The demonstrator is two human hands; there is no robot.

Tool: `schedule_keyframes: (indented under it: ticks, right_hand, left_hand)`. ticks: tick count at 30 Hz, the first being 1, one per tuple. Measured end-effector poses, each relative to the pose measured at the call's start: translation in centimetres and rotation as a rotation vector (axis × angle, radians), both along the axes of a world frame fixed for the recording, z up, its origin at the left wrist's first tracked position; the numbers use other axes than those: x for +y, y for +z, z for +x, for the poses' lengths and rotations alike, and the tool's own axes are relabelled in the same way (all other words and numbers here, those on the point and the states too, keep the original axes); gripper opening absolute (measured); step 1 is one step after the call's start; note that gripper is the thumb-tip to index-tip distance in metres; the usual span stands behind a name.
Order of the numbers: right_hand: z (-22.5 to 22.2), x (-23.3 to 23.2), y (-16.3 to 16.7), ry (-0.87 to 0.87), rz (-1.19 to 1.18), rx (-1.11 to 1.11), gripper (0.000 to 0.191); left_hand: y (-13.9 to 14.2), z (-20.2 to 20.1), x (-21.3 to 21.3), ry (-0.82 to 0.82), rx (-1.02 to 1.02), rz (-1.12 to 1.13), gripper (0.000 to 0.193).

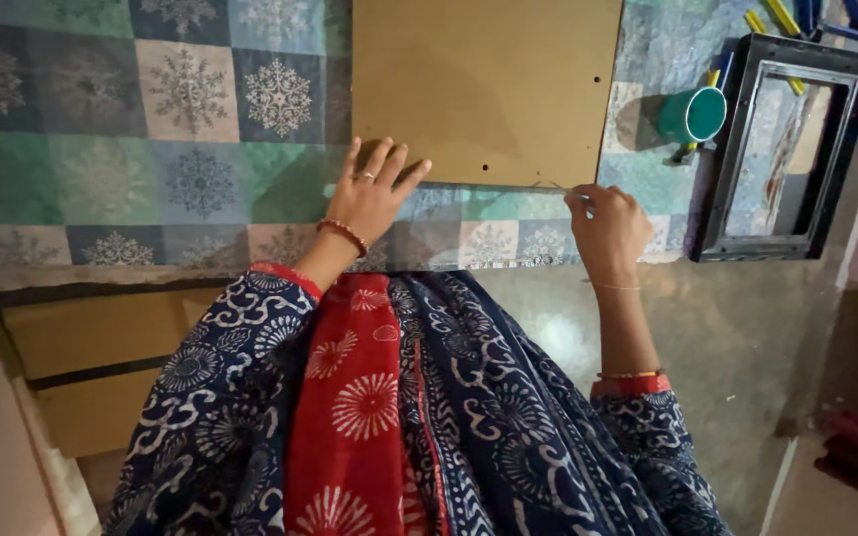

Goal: The person threads and twists a hanging wire across the back of a frame backing board, moves a framed religious picture aside, then fits glass and a white backing sheet into a black picture frame and works on fastening the backing board with a small hand tool.

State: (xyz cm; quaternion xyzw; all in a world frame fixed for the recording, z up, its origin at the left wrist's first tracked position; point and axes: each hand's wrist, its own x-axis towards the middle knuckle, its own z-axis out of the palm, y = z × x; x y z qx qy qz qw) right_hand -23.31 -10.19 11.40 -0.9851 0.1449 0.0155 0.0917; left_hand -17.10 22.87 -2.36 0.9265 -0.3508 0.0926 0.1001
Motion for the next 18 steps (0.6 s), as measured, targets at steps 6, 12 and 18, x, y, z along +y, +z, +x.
schedule_keyframes:
  ticks: [6, 12, 18]
  right_hand:
    - [0.28, 0.72, -0.41, 0.059, -0.029, -0.071, 0.010]
    - [0.70, 1.04, -0.43, 0.087, -0.048, -0.099, 0.012]
    - [0.61, 1.13, -0.24, 0.056, -0.037, -0.079, 0.008]
  left_hand:
    - [0.53, -0.18, -0.08, 0.024, -0.017, 0.011, 0.054]
    - [0.21, -0.28, -0.15, 0.030, -0.006, -0.051, 0.051]
    - [0.31, -0.37, -0.17, 0.032, 0.002, -0.064, 0.051]
